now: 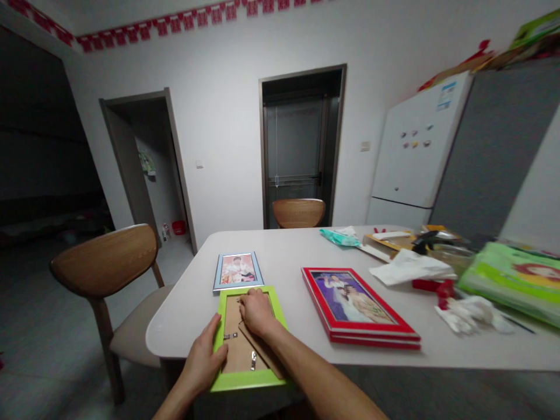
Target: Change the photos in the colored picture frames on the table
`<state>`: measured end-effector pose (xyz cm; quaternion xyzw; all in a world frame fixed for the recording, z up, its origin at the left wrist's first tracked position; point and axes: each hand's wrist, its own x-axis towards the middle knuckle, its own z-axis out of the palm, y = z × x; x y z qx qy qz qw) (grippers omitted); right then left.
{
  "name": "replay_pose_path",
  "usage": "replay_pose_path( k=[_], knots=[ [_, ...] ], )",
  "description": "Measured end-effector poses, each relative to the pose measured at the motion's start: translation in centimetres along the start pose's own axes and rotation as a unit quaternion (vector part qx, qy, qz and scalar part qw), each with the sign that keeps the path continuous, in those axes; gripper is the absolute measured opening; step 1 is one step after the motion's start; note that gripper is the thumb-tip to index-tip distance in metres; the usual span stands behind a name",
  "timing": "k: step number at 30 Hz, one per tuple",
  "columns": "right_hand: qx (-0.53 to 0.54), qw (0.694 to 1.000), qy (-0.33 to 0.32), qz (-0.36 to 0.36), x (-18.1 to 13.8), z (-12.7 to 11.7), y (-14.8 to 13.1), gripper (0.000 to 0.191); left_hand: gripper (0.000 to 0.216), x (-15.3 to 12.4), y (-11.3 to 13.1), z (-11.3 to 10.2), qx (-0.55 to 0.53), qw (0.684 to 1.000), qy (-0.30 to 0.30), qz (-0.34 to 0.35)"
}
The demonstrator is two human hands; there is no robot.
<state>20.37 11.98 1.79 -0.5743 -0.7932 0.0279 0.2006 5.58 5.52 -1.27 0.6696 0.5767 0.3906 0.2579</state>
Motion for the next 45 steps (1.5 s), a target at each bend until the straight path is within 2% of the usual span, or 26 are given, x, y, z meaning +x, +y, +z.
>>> replay_pose_path(
  k=[6,9,14,20,22,26,28,34,36,40,45],
  knots=[
    [0.096,0.99,-0.018,-0.103,-3.8,-0.8,-1.2,0.021,0.059,0.0,0.1,0.0,-0.023,1.0,0.002,-0.009],
    [0.09,0.993,-0.028,-0.076,-4.1,-0.9,-1.9,0.019,0.059,-0.1,0.2,0.0,-0.013,1.0,0.0,-0.001],
    [0.077,0.996,-0.002,-0.036,-3.1,-0.3,-2.4,0.019,0.06,-0.1,0.0,0.1,-0.015,1.0,0.004,0.004],
    [0.177,0.981,-0.015,-0.081,-4.1,-1.7,-0.7,0.024,0.06,-0.2,0.1,0.0,0.002,1.0,0.003,0.005],
    [0.204,0.973,-0.047,-0.095,-5.1,-2.8,0.4,0.023,0.061,-0.3,0.3,-0.1,0.008,1.0,-0.001,0.002],
    [0.212,0.959,-0.161,-0.098,-6.8,-4.4,1.8,0.025,0.06,-0.3,0.5,-0.1,0.009,1.0,0.003,-0.01],
    [0.208,0.958,-0.178,-0.086,-7.2,-4.6,1.8,0.024,0.061,-0.2,0.6,-0.1,0.015,1.0,0.0,-0.017],
    [0.209,0.965,-0.134,-0.081,-7.1,-3.7,1.4,0.013,0.06,0.0,1.0,0.3,0.083,0.996,-0.015,-0.01],
    [0.211,0.964,-0.132,-0.091,-7.1,-3.5,1.6,0.015,0.059,0.0,1.0,0.4,0.087,0.996,-0.012,-0.01],
    [0.211,0.957,-0.173,-0.101,-7.3,-3.9,2.0,0.024,0.059,0.0,0.7,0.5,0.077,0.997,-0.005,-0.008],
    [0.196,0.972,-0.111,-0.068,-7.4,-3.9,1.7,0.03,0.058,-0.1,0.5,0.7,0.09,0.996,-0.007,0.001]
  ],
)
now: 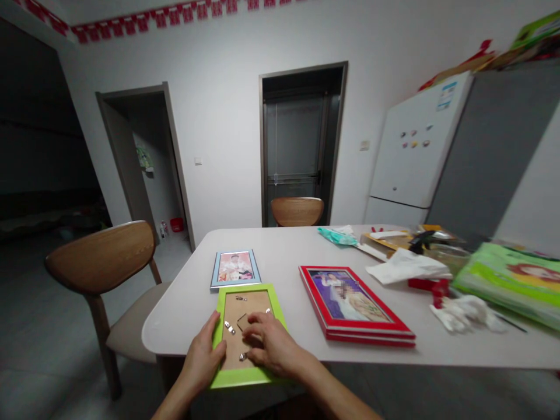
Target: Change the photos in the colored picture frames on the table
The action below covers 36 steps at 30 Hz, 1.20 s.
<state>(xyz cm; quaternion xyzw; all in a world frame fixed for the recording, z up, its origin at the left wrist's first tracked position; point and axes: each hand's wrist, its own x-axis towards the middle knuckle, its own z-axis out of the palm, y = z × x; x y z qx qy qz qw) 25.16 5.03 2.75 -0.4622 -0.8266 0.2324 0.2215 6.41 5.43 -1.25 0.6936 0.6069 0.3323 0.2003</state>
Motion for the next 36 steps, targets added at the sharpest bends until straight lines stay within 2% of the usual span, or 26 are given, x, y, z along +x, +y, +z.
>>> replay_pose_path(
  k=[3,6,12,15,18,21,24,27,32,36],
  knots=[
    [-0.032,0.998,0.048,0.032,0.2,0.4,0.2,0.041,0.058,0.1,0.3,0.2,0.006,1.0,-0.005,0.0],
    [-0.074,0.993,0.07,0.057,0.4,0.6,0.5,0.04,0.059,0.1,0.6,0.4,0.005,1.0,-0.004,0.001],
    [-0.069,0.988,0.109,0.087,0.6,-0.1,0.4,0.045,0.055,0.2,1.2,0.6,-0.032,0.999,-0.01,-0.013],
    [-0.076,0.987,0.124,0.067,0.7,-0.7,-0.4,0.039,0.039,0.6,1.8,0.2,-0.112,0.993,0.012,-0.018],
    [-0.082,0.984,0.153,0.039,1.1,-0.9,-1.9,0.033,0.025,1.3,2.5,-0.4,-0.243,0.967,0.058,-0.042],
    [-0.058,0.985,0.164,-0.008,1.4,-1.0,-3.3,0.031,0.025,1.9,2.6,-1.3,-0.31,0.948,0.045,-0.065],
    [-0.021,0.984,0.173,-0.023,1.5,-1.6,-3.3,0.032,0.028,2.1,1.4,-2.7,-0.337,0.938,0.023,-0.081],
    [-0.05,0.98,0.189,0.043,1.1,-2.3,-0.9,0.036,0.03,2.0,-1.1,-4.6,-0.34,0.934,0.022,-0.106],
    [-0.146,0.965,0.149,0.16,0.5,-2.0,3.8,0.042,0.033,1.8,-5.7,-6.9,-0.29,0.946,0.023,-0.141],
    [-0.173,0.958,0.121,0.195,0.6,-1.3,4.8,0.038,0.032,1.9,-7.0,-7.3,-0.233,0.96,0.029,-0.152]
  ],
)
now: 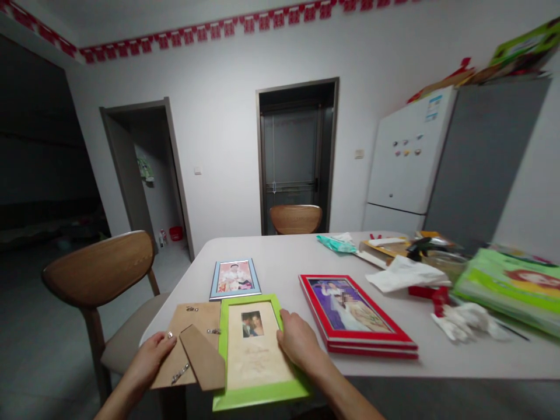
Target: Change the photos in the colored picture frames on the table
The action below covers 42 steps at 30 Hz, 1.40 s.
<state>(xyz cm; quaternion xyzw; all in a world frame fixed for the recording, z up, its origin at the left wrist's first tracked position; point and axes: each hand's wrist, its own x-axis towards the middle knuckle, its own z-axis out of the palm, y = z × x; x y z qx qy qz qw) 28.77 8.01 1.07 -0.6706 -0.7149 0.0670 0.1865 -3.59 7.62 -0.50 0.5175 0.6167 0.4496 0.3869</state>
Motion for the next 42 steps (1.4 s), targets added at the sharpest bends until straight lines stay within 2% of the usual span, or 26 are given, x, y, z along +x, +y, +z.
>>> replay_pose_path(
  k=[3,5,7,9,11,13,14,16,17,20,23,25,28,30,32,36,42],
  knots=[
    [0.012,1.0,0.005,0.017,0.5,0.1,0.3,0.042,0.045,-0.2,0.5,-0.2,0.115,0.992,0.043,0.011],
    [0.05,0.998,0.02,0.034,0.8,-0.2,0.6,0.046,0.049,-0.6,1.0,-0.3,0.252,0.964,0.073,0.041],
    [0.137,0.988,0.014,0.071,0.9,-0.7,0.8,0.052,0.046,-1.0,1.5,0.1,0.344,0.93,0.091,0.087],
    [0.282,0.953,-0.028,0.111,0.7,-1.5,0.6,0.057,0.043,-1.6,2.1,1.3,0.347,0.924,0.09,0.132],
    [0.432,0.889,-0.072,0.133,0.4,-2.6,-0.2,0.06,0.044,-2.6,3.0,3.6,0.323,0.929,0.072,0.165],
    [0.533,0.832,-0.078,0.129,0.0,-3.6,-1.4,0.063,0.048,-4.0,4.2,6.5,0.297,0.934,0.035,0.193],
    [0.562,0.816,-0.068,0.121,-0.2,-4.0,-2.0,0.065,0.053,-4.8,5.0,8.1,0.255,0.943,0.001,0.212],
    [0.584,0.804,-0.044,0.098,-0.5,-4.7,-3.2,0.067,0.064,-6.5,6.7,10.9,0.189,0.947,-0.067,0.251],
    [0.583,0.807,-0.039,0.087,-0.6,-5.0,-3.7,0.067,0.064,-7.2,7.4,12.0,0.175,0.942,-0.095,0.269],
    [0.559,0.824,-0.054,0.074,-0.8,-5.3,-4.3,0.067,0.055,-8.4,9.0,13.4,0.164,0.927,-0.087,0.326],
    [0.562,0.822,-0.052,0.079,-0.8,-5.1,-3.8,0.069,0.048,-8.3,9.5,12.3,0.155,0.924,-0.034,0.348],
    [0.544,0.834,-0.042,0.087,-0.6,-4.8,-3.0,0.071,0.045,-7.8,9.4,10.6,0.131,0.941,0.02,0.312],
    [0.426,0.899,-0.021,0.099,-0.2,-4.1,-1.4,0.064,0.043,-6.9,8.3,7.6,0.094,0.967,0.097,0.217],
    [0.316,0.944,0.006,0.093,0.1,-3.3,-0.3,0.058,0.043,-6.4,6.7,6.0,0.088,0.975,0.117,0.168],
    [0.222,0.971,0.026,0.079,0.4,-2.5,0.6,0.053,0.044,-5.9,4.6,4.9,0.102,0.979,0.123,0.13],
    [0.1,0.993,0.046,0.044,0.5,-0.9,1.5,0.048,0.043,-5.8,1.5,4.5,0.154,0.978,0.088,0.112],
    [0.027,0.998,0.047,0.029,0.2,0.5,1.8,0.04,0.039,-6.4,1.7,4.6,0.316,0.932,0.083,0.156]
  ],
)
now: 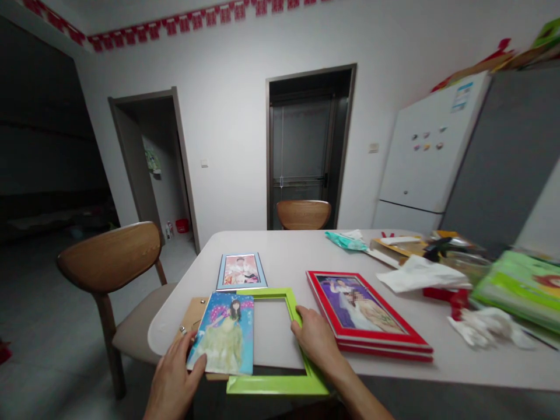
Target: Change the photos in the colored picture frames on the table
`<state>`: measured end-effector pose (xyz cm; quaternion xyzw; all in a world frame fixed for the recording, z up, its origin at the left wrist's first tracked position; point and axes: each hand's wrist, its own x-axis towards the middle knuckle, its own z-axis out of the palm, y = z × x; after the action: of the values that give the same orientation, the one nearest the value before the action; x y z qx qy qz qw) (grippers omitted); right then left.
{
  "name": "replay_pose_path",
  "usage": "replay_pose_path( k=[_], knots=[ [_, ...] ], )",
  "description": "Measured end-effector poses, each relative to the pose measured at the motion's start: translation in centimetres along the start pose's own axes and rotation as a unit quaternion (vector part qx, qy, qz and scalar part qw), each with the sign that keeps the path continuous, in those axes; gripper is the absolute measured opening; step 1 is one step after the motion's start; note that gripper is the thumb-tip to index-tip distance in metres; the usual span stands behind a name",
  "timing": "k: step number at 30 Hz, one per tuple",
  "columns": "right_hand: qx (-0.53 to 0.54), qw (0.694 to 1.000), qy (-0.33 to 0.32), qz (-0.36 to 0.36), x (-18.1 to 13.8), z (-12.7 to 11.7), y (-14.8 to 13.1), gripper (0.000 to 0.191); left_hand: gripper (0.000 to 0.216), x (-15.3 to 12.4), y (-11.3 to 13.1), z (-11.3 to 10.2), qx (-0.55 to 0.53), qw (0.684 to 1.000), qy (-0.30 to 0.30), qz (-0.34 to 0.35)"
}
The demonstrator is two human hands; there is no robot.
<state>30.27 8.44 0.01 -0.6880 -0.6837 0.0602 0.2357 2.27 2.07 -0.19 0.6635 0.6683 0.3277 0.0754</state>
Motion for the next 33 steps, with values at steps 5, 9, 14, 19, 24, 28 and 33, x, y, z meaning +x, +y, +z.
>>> replay_pose_path(
  k=[5,9,14,19,24,28,33],
  knots=[
    [-0.014,1.0,0.002,0.013,0.0,0.3,0.1,0.037,0.039,-0.2,-0.2,0.0,0.049,0.999,0.001,0.014],
    [-0.019,1.0,0.006,0.01,-0.2,0.4,0.0,0.039,0.044,-0.3,-0.2,0.8,0.047,0.997,0.007,0.06],
    [-0.023,1.0,0.005,0.006,-0.4,0.1,-0.1,0.039,0.044,-0.6,0.6,1.3,0.035,0.993,-0.038,0.104],
    [-0.022,1.0,0.008,-0.015,-0.4,0.0,-0.2,0.039,0.046,-0.8,1.5,1.1,0.042,0.985,-0.098,0.134],
    [-0.004,0.996,0.066,-0.053,-0.7,0.1,-1.6,0.037,0.05,-0.7,2.2,0.7,0.042,0.98,-0.135,0.143],
    [0.112,0.99,0.025,-0.087,-1.3,0.6,-4.1,0.038,0.054,-0.7,3.0,0.4,0.053,0.976,-0.146,0.153],
    [0.249,0.964,-0.066,-0.06,-1.3,1.9,-6.5,0.04,0.053,-0.5,3.6,0.6,0.061,0.974,-0.149,0.157]
  ],
)
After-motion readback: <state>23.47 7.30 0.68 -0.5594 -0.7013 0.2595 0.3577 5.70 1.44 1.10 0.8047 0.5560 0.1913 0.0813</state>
